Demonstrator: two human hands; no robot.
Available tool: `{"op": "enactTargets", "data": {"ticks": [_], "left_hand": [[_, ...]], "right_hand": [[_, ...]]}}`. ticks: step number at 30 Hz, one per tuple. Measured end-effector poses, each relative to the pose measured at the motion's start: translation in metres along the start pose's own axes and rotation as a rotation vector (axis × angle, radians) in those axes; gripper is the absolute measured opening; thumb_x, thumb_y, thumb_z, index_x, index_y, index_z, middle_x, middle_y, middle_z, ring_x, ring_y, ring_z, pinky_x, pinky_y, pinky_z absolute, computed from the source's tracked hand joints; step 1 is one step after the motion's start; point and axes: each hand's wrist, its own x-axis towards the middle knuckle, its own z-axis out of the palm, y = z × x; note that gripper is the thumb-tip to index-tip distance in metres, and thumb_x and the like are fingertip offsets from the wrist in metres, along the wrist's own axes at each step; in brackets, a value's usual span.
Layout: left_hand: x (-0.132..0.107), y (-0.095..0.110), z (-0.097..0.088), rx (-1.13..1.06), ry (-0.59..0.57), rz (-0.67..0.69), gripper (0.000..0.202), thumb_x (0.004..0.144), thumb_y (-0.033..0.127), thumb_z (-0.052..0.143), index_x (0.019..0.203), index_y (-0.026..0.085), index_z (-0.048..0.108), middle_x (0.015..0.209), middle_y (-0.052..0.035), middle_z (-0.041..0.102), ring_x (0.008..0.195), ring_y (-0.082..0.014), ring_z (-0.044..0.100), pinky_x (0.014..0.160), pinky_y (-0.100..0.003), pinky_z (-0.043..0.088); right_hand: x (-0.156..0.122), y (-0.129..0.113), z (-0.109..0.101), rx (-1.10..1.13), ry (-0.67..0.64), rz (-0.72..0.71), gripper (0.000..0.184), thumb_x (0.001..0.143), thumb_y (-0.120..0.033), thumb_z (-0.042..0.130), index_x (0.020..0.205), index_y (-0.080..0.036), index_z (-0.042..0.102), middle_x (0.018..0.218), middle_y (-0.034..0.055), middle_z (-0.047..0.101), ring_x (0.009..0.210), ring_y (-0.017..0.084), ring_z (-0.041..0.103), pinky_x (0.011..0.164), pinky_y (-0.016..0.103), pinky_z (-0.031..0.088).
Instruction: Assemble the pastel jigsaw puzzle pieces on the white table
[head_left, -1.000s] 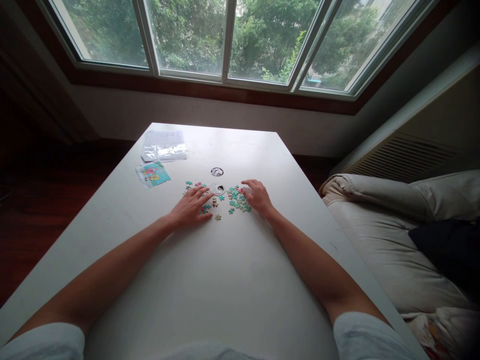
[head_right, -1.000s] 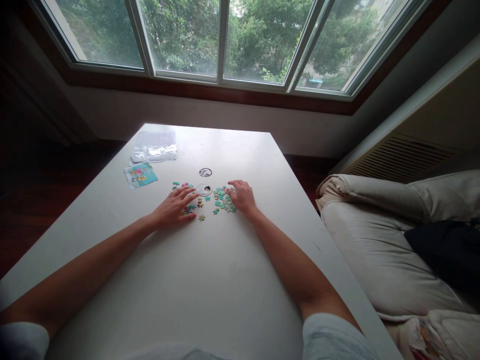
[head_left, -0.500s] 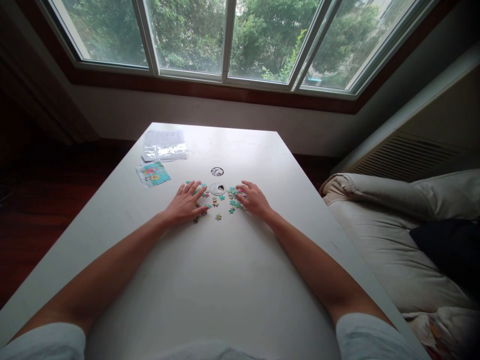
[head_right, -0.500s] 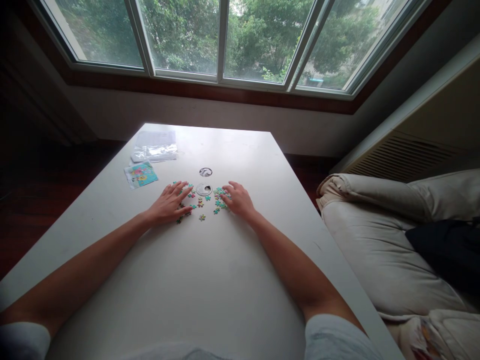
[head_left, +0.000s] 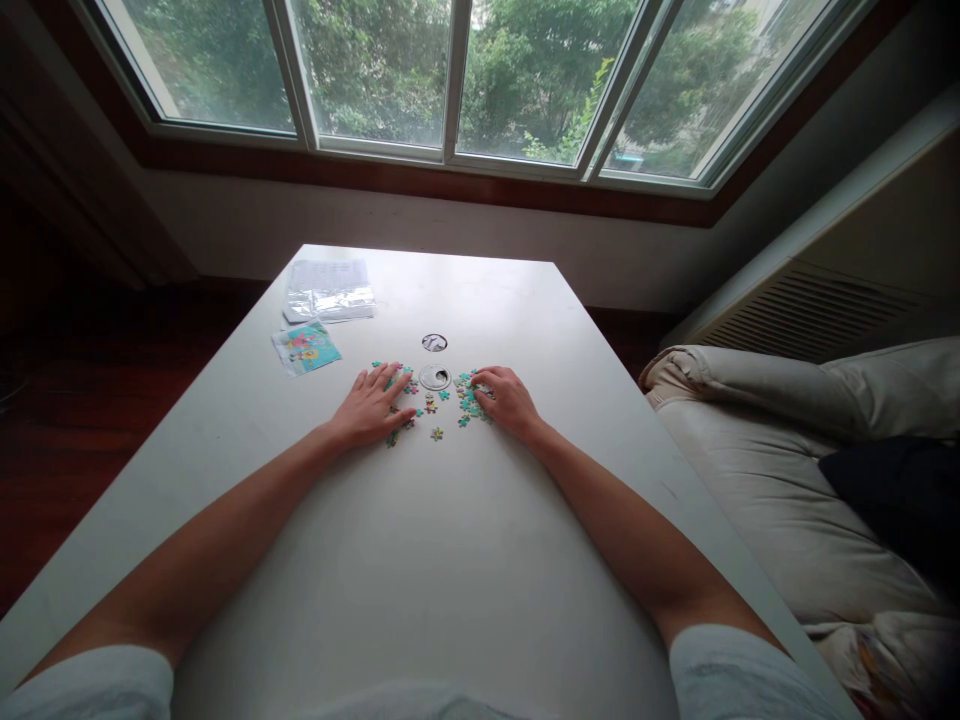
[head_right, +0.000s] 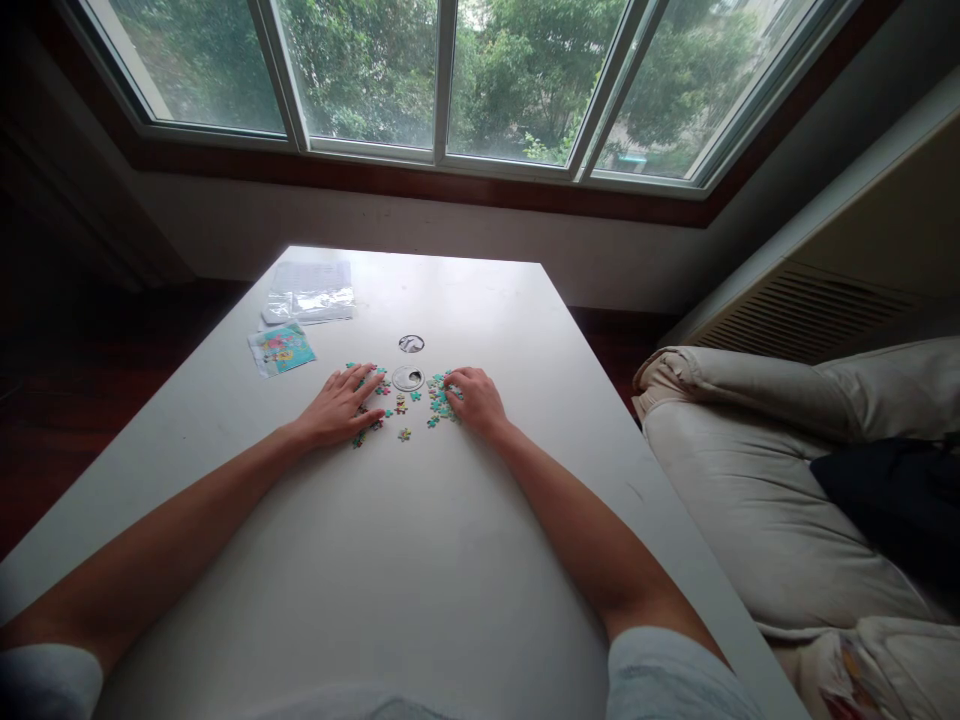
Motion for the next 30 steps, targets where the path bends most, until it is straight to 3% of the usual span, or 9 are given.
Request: {"op": "enactTargets", "data": {"ticks": [4, 16, 20, 26, 30], "left_hand": [[0.001, 0.000, 0.001, -0.006, 0.000, 0.051, 0.074, 0.097, 0.070, 0.031, 0.160, 0.031, 0.027, 0.168, -0.0056, 0.021, 0.155, -0.0300, 0.015, 0.125, -0.051, 0.012], [0.002, 0.001, -0.001, -0.038, 0.030, 0.089, 0.069, 0.099, 0.064, 0.037, 0.158, 0.029, 0.033, 0.166, -0.0064, 0.027, 0.154, -0.0293, 0.019, 0.126, -0.051, 0.015], [0.003, 0.001, -0.001, -0.040, 0.028, 0.085, 0.067, 0.099, 0.063, 0.036, 0.157, 0.029, 0.035, 0.166, -0.0066, 0.027, 0.154, -0.0292, 0.020, 0.126, -0.051, 0.016], [0.003, 0.001, -0.001, -0.040, 0.066, 0.025, 0.067, 0.097, 0.064, 0.040, 0.155, 0.029, 0.040, 0.165, -0.0062, 0.030, 0.154, -0.0305, 0.021, 0.126, -0.052, 0.016], [0.003, 0.001, 0.001, -0.020, 0.086, -0.059, 0.069, 0.096, 0.066, 0.041, 0.152, 0.027, 0.044, 0.165, -0.0094, 0.029, 0.153, -0.0333, 0.021, 0.125, -0.053, 0.017]], "right_hand": [[0.002, 0.000, 0.002, -0.019, 0.004, 0.038, 0.024, 0.089, -0.027, 0.063, 0.111, -0.025, 0.071, 0.121, 0.0064, 0.068, 0.115, 0.024, 0.057, 0.103, 0.040, 0.044], [0.009, -0.007, 0.002, -0.074, -0.028, 0.055, 0.014, 0.088, -0.026, 0.064, 0.099, -0.024, 0.073, 0.122, 0.0062, 0.067, 0.116, 0.026, 0.055, 0.101, 0.042, 0.045], [0.010, -0.006, 0.001, -0.077, 0.035, 0.043, 0.013, 0.087, -0.026, 0.065, 0.096, -0.024, 0.074, 0.124, 0.0069, 0.067, 0.119, 0.028, 0.054, 0.102, 0.045, 0.045], [0.016, 0.023, -0.010, -0.076, 0.200, 0.153, 0.013, 0.086, -0.028, 0.065, 0.095, -0.023, 0.073, 0.120, 0.0072, 0.069, 0.117, 0.027, 0.055, 0.104, 0.045, 0.043], [0.018, 0.048, -0.014, -0.102, 0.196, 0.304, 0.016, 0.085, -0.029, 0.064, 0.095, -0.022, 0.074, 0.112, 0.0080, 0.070, 0.112, 0.027, 0.056, 0.102, 0.042, 0.044]]}}
